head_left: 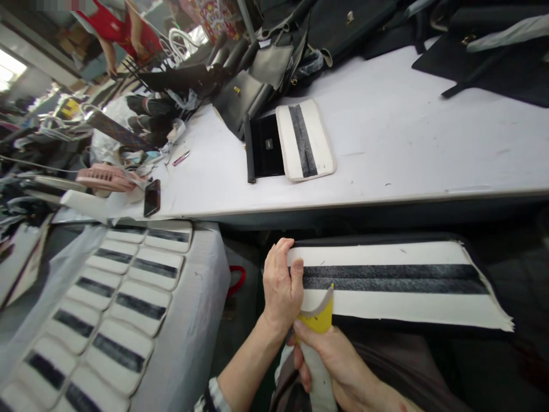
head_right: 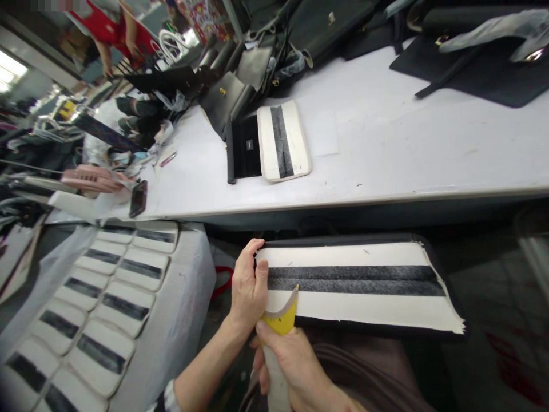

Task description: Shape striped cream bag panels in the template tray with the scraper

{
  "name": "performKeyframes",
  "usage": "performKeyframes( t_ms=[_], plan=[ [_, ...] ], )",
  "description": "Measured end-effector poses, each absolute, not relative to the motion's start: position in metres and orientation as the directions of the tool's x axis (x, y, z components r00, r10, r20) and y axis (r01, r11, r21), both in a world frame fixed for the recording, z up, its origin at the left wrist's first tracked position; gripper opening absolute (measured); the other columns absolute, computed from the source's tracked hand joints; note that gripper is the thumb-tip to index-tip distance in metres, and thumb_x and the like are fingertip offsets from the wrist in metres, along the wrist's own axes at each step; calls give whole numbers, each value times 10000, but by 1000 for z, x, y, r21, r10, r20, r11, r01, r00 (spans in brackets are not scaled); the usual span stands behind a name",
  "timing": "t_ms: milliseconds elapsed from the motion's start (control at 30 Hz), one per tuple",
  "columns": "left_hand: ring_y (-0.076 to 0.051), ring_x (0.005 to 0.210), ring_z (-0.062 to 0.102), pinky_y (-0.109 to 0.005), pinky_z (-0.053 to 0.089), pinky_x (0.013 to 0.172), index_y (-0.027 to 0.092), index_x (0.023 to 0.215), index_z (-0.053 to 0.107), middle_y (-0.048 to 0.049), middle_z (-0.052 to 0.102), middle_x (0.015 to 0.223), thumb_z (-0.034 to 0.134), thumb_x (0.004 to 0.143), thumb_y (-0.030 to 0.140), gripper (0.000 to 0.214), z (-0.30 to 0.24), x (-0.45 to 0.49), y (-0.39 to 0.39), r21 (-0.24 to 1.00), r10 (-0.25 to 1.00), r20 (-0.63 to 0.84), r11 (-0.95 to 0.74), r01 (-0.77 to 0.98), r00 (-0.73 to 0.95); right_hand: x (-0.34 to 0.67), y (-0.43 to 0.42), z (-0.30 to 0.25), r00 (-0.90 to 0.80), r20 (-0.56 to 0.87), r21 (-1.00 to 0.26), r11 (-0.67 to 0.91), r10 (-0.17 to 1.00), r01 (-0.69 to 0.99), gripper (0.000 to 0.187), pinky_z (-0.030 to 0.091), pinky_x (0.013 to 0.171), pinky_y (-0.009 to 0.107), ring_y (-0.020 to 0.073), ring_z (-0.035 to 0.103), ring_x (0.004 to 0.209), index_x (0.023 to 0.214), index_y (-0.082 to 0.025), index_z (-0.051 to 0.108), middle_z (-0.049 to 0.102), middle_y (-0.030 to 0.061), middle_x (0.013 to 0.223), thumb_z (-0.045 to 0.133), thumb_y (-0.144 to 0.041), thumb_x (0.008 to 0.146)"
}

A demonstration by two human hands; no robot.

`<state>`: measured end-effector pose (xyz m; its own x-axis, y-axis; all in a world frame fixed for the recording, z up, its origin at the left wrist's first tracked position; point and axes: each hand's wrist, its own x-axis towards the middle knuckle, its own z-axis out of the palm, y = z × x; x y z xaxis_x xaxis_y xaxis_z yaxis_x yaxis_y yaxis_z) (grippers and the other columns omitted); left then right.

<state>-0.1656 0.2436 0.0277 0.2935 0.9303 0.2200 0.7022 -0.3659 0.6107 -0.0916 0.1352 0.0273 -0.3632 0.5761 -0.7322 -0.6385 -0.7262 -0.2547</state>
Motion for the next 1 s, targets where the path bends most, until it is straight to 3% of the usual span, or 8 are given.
performKeyframes(
  t_ms=[200, 400, 567, 700, 767, 867, 933, 1000],
  plan=[
    [-254, 1319, 428, -530, 192, 1180, 145, 1402, 378, -138, 524, 1372, 406, 993, 381, 473, 32, -153, 238, 347, 886, 263, -457, 819, 383, -78, 118, 14, -398, -655, -401, -743, 642, -536, 710, 399, 415, 199, 121, 528, 386, 636, -84, 645, 574, 76, 490, 668, -794, 636],
    [-293, 1388, 346, -594, 161, 1174, 184, 1483, 273, -130, 459, 1461, 435, 969, 486, 618, 37, -144, 233, 299, 871, 189, -490, 819, 453, -76, 105, 19, -388, -631, -511, -737, 671, -443, 788, 413, 417, 210, 138, 540, 400, 592, -98, 623, 571, 93, 471, 532, -876, 676],
    [-264, 1417, 314, -484, 245, 1186, 213, 1494, 279, -108, 383, 1520, 484, 937, 530, 673, 40, -152, 242, 621, 890, 181, -434, 653, 419, -87, 100, 34, -347, -595, -561, -684, 725, -466, 751, 396, 384, 204, 124, 503, 359, 775, -117, 583, 553, 30, 474, 575, -858, 659],
    [-190, 1424, 319, -400, 230, 1203, 267, 1481, 298, -70, 323, 1560, 341, 985, 536, 566, 38, -165, 252, 995, 996, 6, -16, 100, 93, -70, 100, 56, -244, -523, -716, -576, 817, -394, 686, 335, 367, 206, 90, 403, 339, 802, -132, 575, 472, -18, 440, 543, -815, 745],
    [-168, 1433, 299, -394, 212, 1208, 249, 1492, 265, -84, 311, 1565, 236, 990, 569, 596, 33, -173, 247, 977, 987, -157, 153, -149, -19, -39, 107, 68, -117, -495, -786, -501, 861, -363, 633, 312, 395, 214, 81, 379, 378, 779, -138, 597, 442, -14, 437, 516, -765, 814],
    [-174, 1442, 275, -392, 213, 1206, 212, 1493, 267, -113, 292, 1569, 250, 982, 579, 630, 21, -187, 225, 952, 973, -228, 215, -219, -35, 38, 138, 80, 146, -430, -882, -380, 891, -278, 569, 280, 423, 247, 90, 404, 444, 957, -169, 636, 479, 5, 521, 530, -717, 843],
    [-195, 1450, 256, -390, 224, 1201, 236, 1486, 288, -95, 268, 1581, 433, 948, 540, 634, 12, -199, 209, 964, 980, -197, 197, -179, 18, 96, 171, 79, 360, -301, -949, -314, 883, -24, 543, 286, 467, 291, 70, 409, 474, 1006, -147, 633, 452, 0, 538, 492, -659, 895],
    [-228, 1459, 229, -414, 208, 1203, 274, 1497, 269, -71, 243, 1592, 618, 862, 480, 753, 8, -209, 195, 989, 982, -134, 141, -43, 136, 146, 206, 76, 547, -146, -880, -361, 824, 308, 600, 269, 496, 345, 51, 439, 503, 1096, -55, 622, 573, 100, 677, 362, -580, 963]
  ],
)
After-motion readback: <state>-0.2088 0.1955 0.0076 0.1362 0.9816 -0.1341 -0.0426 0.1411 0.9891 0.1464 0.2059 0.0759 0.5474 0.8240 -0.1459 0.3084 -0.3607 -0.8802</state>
